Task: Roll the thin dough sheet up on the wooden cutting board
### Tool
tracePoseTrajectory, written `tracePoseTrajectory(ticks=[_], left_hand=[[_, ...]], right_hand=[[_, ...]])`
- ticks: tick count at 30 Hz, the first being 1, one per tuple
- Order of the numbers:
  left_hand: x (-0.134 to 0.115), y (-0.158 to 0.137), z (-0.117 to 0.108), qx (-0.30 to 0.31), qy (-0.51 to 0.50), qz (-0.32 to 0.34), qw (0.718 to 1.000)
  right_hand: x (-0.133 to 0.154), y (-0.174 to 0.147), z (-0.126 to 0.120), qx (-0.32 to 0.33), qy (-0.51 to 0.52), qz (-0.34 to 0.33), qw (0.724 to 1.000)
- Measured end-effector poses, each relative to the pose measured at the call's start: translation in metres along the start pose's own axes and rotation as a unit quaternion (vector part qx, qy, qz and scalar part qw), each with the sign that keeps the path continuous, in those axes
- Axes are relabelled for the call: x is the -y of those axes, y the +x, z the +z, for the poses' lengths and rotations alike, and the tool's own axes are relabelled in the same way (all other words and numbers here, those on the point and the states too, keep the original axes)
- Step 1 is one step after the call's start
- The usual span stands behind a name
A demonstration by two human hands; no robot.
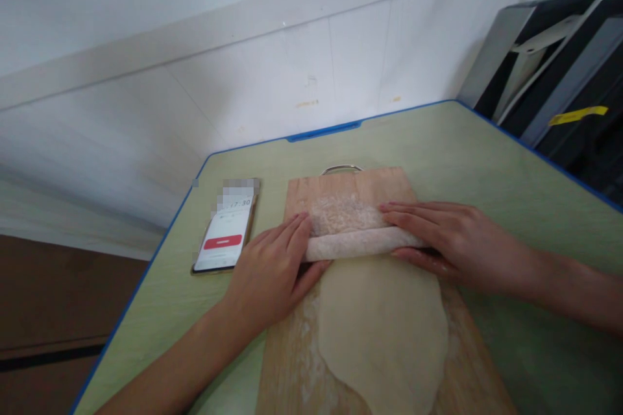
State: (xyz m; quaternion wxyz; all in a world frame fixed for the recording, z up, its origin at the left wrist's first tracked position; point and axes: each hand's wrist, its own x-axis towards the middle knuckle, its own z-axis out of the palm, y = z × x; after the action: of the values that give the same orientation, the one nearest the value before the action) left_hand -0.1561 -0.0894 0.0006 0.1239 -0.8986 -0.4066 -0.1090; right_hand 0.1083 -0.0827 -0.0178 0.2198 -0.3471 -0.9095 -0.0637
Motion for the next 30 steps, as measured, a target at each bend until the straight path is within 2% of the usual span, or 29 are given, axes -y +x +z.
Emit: tracePoseTrajectory(ticks=[16, 30], left_hand=[[0.0017, 0.0004, -0.0001, 0.007, 0.002, 0.002, 1.000], [0.0027, 0.0007, -0.0014, 0.006, 0.004, 0.017, 1.000]], right_hand=[[0.0002, -0.0005, -0.0019, 0.024, 0.006, 0.006, 1.000], [-0.0002, -0.0022, -0.0015, 0.016, 0.030, 0.009, 0.999]])
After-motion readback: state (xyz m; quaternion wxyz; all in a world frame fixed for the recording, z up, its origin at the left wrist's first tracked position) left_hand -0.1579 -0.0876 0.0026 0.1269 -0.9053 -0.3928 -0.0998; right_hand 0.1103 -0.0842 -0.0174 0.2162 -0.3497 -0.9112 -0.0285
